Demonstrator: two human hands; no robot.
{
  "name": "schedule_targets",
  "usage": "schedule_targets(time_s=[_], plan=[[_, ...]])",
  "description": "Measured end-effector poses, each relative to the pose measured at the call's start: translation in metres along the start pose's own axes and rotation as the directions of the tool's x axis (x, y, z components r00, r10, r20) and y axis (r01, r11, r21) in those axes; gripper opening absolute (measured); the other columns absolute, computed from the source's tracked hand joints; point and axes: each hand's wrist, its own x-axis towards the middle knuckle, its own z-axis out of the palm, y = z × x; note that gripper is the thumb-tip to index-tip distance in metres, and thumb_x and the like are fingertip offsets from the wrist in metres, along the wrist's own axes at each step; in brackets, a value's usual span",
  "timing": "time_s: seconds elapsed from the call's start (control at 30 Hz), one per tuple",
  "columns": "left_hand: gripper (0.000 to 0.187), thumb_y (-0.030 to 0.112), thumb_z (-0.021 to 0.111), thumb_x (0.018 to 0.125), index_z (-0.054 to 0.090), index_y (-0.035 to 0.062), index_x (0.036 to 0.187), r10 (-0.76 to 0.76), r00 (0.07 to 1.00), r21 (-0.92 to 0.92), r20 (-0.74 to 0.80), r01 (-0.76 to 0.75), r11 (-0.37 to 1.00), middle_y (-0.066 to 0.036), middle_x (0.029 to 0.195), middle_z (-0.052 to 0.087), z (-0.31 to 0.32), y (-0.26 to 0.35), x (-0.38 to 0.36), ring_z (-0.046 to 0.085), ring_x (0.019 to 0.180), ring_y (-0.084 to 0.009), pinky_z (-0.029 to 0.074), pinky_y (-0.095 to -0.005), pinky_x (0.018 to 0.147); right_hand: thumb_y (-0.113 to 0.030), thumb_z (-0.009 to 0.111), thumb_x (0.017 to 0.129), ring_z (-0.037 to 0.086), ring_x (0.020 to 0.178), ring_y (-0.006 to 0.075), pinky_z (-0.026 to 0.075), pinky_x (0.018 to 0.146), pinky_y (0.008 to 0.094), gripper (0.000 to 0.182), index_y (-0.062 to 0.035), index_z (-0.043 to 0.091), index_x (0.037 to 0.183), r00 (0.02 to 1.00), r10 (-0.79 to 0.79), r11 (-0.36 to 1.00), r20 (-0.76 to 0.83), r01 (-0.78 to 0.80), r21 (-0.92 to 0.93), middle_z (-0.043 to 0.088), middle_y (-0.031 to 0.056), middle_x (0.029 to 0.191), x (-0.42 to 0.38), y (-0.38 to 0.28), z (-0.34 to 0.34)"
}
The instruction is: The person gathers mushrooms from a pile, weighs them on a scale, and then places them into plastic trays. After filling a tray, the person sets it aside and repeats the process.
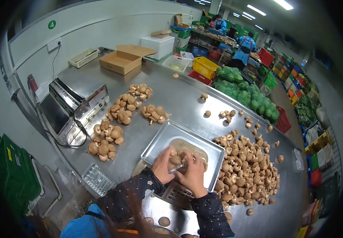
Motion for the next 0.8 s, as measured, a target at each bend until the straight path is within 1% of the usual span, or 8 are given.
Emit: schedule_targets(time_s=[0.1, 0.23, 0.33, 0.5, 0.57, 0.63, 0.73, 0.8], plan=[[0.097, 0.014, 0.078, 0.058, 0.022, 0.0026, 0.138, -0.065, 0.995, -0.084, 0.078, 0.072, 0.994, -0.023, 0.137, 0.033, -0.006, 0.001, 0.003, 0.031, 0.128, -0.0386, 0.025, -0.043, 0.107, -0.018, 0.077, 0.062, 0.047, 0.107, 0.0369, 0.038, 0.092, 0.0433, 0.065, -0.0104, 0.048, 0.121, 0.997, -0.038, 0.984, 0.061, 0.027, 0.178, 0.05, 0.018, 0.114, 0.002, 0.01, -0.009], [0.094, 0.024, 0.078, 0.063, 0.025, 0.0057, 0.138, -0.008, 0.999, -0.116, 0.049, 0.014, 0.993, -0.024, 0.139, 0.031, -0.005, -0.001, 0.014, 0.03, 0.13, -0.0372, 0.024, -0.0435, 0.107, -0.014, 0.075, 0.065, 0.049, 0.103, 0.0347, 0.04, 0.089, 0.0403, 0.056, -0.0067, 0.05, 0.114, 0.998, -0.065, 0.995, 0.019, 0.063, 0.074, 0.053, 0.0148, 0.11, -0.004, 0.022, -0.02], [0.065, 0.031, 0.064, 0.079, 0.037, 0.0159, 0.136, 0.062, 0.994, -0.007, 0.086, -0.062, 0.998, -0.023, 0.139, 0.032, 0.002, -0.003, 0.024, 0.028, 0.131, -0.0369, 0.022, -0.0457, 0.106, -0.012, 0.073, 0.065, 0.05, 0.101, 0.0345, 0.04, 0.088, 0.0396, 0.05, -0.0051, 0.05, 0.109, 0.993, -0.109, 0.993, 0.035, 0.107, 0.041, 0.053, 0.0152, 0.109, -0.002, 0.03, -0.012], [0.045, 0.031, 0.058, 0.083, 0.052, 0.0146, 0.125, 0.042, 0.968, 0.264, 0.246, -0.108, 0.959, -0.021, 0.136, 0.037, 0.011, -0.011, 0.026, 0.032, 0.128, -0.0374, 0.025, -0.0457, 0.105, -0.011, 0.073, 0.064, 0.05, 0.099, 0.0361, 0.04, 0.088, 0.0398, 0.05, -0.0044, 0.049, 0.107, 0.977, -0.192, 0.981, 0.097, 0.194, -0.002, 0.051, 0.0172, 0.114, -0.01, 0.032, -0.02], [0.042, 0.029, 0.059, 0.083, 0.055, 0.0098, 0.12, 0.077, 0.988, 0.116, 0.132, -0.093, 0.989, -0.023, 0.131, 0.042, 0.007, -0.018, 0.027, 0.036, 0.125, -0.039, 0.028, -0.0437, 0.104, -0.01, 0.073, 0.066, 0.049, 0.106, 0.0348, 0.042, 0.089, 0.0399, 0.045, -0.0035, 0.051, 0.104, 0.993, -0.076, 0.983, 0.092, 0.058, 0.176, 0.047, 0.0173, 0.121, -0.023, 0.04, -0.037], [0.039, 0.024, 0.059, 0.083, 0.056, 0.0054, 0.117, 0.081, 0.997, 0.079, -0.013, -0.08, 0.994, -0.022, 0.126, 0.048, -0.004, -0.008, 0.025, 0.041, 0.121, -0.038, 0.032, -0.0409, 0.102, -0.008, 0.071, 0.07, 0.054, 0.1, 0.0266, 0.044, 0.086, 0.0346, 0.036, -0.0028, 0.053, 0.101, 0.99, 0.059, 0.992, -0.129, -0.044, 0.121, 0.052, 0.0142, 0.114, -0.047, 0.051, -0.065], [0.035, 0.02, 0.059, 0.084, 0.057, 0.0027, 0.114, 0.006, 0.999, -0.031, -0.036, -0.007, 1.0, -0.021, 0.122, 0.051, -0.025, 0.009, 0.015, 0.045, 0.118, -0.0343, 0.034, -0.0386, 0.1, -0.008, 0.067, 0.077, 0.057, 0.074, 0.0121, 0.046, 0.07, 0.0258, 0.02, -0.0019, 0.056, 0.093, 0.85, 0.525, 0.773, 0.047, -0.5, 0.392, 0.059, 0.003, 0.079, -0.105, 0.068, -0.118], [0.028, 0.017, 0.058, 0.086, 0.058, 0.0023, 0.11, -0.008, 0.997, -0.091, -0.078, 0.001, 0.996, -0.018, 0.114, 0.057, -0.037, 0.02, 0.01, 0.054, 0.106, -0.0276, 0.041, -0.035, 0.092, -0.015, 0.07, 0.076, 0.058, 0.065, 0.0135, 0.048, 0.063, 0.0277, 0.017, -0.0028, 0.06, 0.084, 0.731, 0.635, 0.722, 0.249, -0.676, 0.147, 0.061, 0.0038, 0.073, -0.159, 0.09, -0.13]])
